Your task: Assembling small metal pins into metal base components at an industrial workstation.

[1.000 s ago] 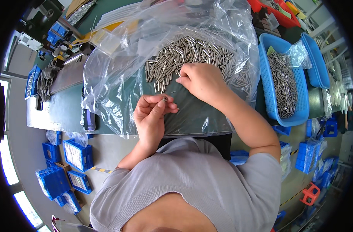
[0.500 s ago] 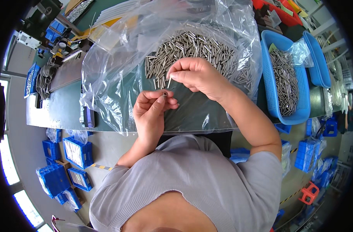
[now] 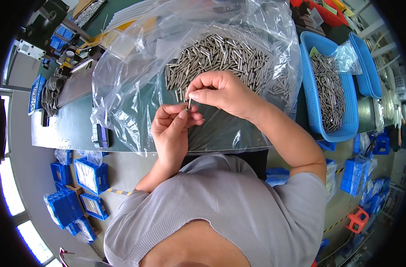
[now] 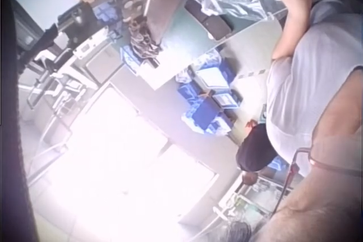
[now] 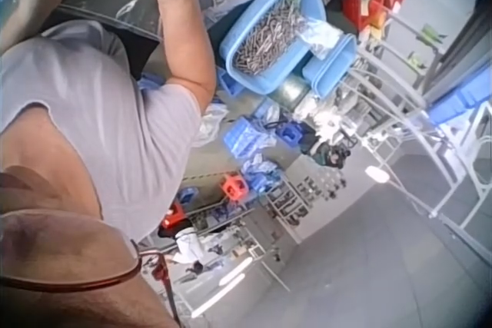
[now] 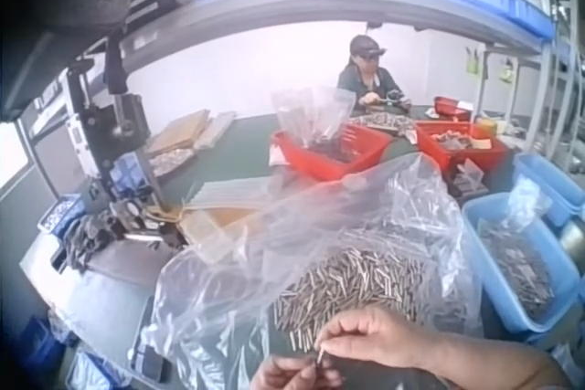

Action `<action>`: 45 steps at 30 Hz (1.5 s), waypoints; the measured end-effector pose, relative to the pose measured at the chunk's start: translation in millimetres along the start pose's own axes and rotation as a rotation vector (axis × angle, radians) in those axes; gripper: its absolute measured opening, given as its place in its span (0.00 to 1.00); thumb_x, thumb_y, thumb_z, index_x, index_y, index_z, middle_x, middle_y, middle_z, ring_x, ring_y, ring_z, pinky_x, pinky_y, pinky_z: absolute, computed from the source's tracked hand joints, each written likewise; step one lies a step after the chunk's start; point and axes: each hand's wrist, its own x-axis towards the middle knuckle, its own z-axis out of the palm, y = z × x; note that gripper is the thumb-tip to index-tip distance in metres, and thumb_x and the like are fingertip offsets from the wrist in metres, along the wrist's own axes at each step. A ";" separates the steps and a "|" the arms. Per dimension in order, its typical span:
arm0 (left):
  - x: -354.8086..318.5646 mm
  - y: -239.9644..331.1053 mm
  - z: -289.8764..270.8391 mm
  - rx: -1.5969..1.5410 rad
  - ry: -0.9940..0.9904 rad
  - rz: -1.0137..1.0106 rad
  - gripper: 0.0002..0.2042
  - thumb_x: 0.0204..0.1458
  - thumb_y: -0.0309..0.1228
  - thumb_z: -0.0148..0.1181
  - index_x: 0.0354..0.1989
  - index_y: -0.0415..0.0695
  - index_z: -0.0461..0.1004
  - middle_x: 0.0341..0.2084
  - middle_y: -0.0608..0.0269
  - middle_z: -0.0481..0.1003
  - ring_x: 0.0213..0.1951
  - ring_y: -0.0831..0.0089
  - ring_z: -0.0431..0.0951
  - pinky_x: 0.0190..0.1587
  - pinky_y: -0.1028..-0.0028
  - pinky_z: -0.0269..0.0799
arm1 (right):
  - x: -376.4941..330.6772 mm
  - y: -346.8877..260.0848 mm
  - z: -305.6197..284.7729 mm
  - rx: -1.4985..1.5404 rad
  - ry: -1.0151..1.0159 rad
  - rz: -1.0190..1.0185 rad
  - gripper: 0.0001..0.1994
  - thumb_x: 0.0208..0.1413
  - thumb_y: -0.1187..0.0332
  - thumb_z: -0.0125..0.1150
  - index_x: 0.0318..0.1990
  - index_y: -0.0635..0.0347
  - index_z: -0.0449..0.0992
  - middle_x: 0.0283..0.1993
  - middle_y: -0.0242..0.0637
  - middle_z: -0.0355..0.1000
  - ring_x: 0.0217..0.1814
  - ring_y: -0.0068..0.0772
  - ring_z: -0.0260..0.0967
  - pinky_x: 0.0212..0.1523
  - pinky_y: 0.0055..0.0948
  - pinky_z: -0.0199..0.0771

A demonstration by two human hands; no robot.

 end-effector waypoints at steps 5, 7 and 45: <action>0.3 -0.8 -1.6 -0.003 -0.002 0.012 0.04 0.56 0.18 0.47 0.39 0.34 0.66 0.35 0.48 0.74 0.34 0.65 0.78 0.40 0.68 0.78 | -1.3 0.6 3.5 0.011 0.034 -0.013 0.06 0.54 0.71 0.57 0.38 0.62 0.76 0.29 0.25 0.72 0.26 0.08 0.58 0.26 0.12 0.57; 0.5 -0.8 -2.0 -0.022 -0.007 0.016 0.04 0.56 0.18 0.47 0.39 0.34 0.66 0.34 0.49 0.74 0.34 0.65 0.78 0.40 0.68 0.78 | 0.4 7.4 6.0 0.011 0.018 -0.021 0.06 0.54 0.72 0.57 0.38 0.62 0.75 0.28 0.24 0.71 0.26 0.08 0.58 0.27 0.13 0.58; 1.2 -1.0 2.8 -0.010 -0.033 0.059 0.04 0.55 0.19 0.49 0.38 0.35 0.67 0.35 0.49 0.74 0.33 0.66 0.77 0.37 0.67 0.77 | -111.8 -93.3 -93.1 -1.668 0.845 -0.176 0.08 0.49 0.74 0.57 0.38 0.60 0.75 0.45 0.42 0.71 0.49 0.44 0.67 0.49 0.35 0.66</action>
